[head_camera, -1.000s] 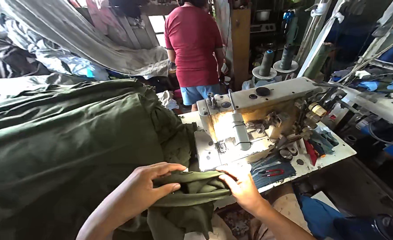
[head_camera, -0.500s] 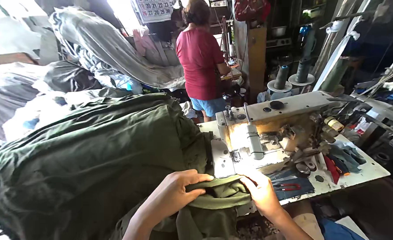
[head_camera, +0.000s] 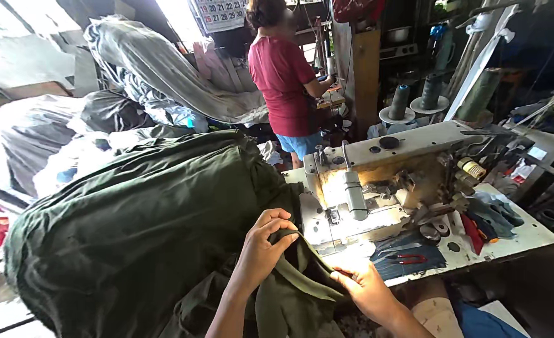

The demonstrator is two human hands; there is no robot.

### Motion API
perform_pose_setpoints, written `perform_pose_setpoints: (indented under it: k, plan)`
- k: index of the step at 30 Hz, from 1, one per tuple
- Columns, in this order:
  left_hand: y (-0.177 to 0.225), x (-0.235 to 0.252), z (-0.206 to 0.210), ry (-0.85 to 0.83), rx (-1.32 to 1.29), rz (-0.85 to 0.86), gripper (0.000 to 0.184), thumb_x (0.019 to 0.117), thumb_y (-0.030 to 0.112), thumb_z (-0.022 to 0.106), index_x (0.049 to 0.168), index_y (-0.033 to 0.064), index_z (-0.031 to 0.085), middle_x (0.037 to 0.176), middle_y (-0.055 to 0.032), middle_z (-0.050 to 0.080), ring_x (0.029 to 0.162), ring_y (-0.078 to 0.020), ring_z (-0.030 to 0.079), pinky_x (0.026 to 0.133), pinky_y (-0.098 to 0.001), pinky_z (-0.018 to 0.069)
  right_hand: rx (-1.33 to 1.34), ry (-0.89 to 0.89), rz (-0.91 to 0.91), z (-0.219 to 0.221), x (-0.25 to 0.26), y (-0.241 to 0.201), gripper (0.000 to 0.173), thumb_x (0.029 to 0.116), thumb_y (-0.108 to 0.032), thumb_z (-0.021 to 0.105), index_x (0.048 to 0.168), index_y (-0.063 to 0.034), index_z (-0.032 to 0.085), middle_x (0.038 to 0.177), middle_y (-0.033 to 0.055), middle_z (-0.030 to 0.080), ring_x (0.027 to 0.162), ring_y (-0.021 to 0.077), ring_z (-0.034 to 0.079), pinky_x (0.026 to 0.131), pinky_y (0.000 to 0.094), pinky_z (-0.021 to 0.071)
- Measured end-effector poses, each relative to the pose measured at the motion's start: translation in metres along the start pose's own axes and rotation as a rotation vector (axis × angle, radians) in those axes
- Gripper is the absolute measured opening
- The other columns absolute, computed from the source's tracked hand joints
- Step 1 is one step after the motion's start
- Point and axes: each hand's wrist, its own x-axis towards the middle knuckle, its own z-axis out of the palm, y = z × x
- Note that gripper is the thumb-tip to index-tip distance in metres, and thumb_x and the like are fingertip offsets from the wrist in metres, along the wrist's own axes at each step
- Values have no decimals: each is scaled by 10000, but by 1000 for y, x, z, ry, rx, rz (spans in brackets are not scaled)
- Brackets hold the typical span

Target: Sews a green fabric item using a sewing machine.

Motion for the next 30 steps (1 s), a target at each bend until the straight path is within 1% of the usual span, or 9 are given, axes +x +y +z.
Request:
perform_pose_setpoints:
  k: [3,5,8,11,17,20,24,27,30]
  plan:
    - [-1,0,6,-27,-249,20,104,964,157,690,1045,108,734,1251,-64,709,1199,-262,664,1054,-435,563,-9,47,-18,-4,1,1,186,1024,-195,631,1093,-149,798,1022,-55,773,976,19,703,915,258,584]
    - [0,-2,8,-14,-385,-4,118,986,136,627,1062,65,684,1131,-113,745,1081,-296,714,990,-460,590,-6,67,-16,-5,4,2,176,1022,-202,633,1060,-153,798,1002,-56,761,957,27,695,894,264,583]
    - [2,-7,9,25,-359,-61,127,977,199,623,1040,103,678,1004,-48,722,953,-186,689,859,-345,580,3,66,-28,-5,5,2,174,1020,-202,634,1046,-153,799,1013,-50,760,978,33,693,909,273,580]
    - [3,-10,5,-8,-275,-98,100,985,217,655,1046,143,684,1021,5,699,978,-138,668,871,-309,574,12,39,-19,-3,3,4,173,1020,-204,633,1031,-144,795,987,-44,750,954,39,687,890,268,574]
    - [5,-12,5,-37,-199,-167,107,945,188,730,1051,173,723,1053,38,733,1015,-119,692,906,-312,592,48,-51,80,0,-4,5,193,1029,-223,623,1063,-128,787,985,-32,774,939,34,710,888,284,588]
    - [7,-9,9,-36,-197,-171,108,945,181,731,1053,178,724,1053,47,734,1006,-112,695,895,-305,597,82,-51,79,3,-2,1,200,1023,-227,641,1141,-133,772,1033,-37,775,976,38,715,915,284,595]
    - [12,-5,13,-68,-215,-146,131,937,173,732,1068,171,722,1057,49,735,997,-104,699,888,-307,606,91,-51,37,6,4,-4,237,1015,-248,663,1221,-163,744,1017,-43,764,929,52,713,876,296,606]
    - [13,-5,13,-79,-231,-148,131,929,165,740,1060,164,726,1045,41,741,979,-111,706,873,-307,610,41,-52,54,6,2,-4,214,1027,-269,643,1133,-145,781,1015,-48,778,958,26,716,901,278,597]
    - [11,-7,10,-87,-224,-160,125,926,173,749,1051,170,739,1040,47,747,970,-107,711,864,-305,614,27,-50,56,6,0,-1,199,1030,-251,636,1045,-123,788,961,-37,773,913,28,712,866,273,596]
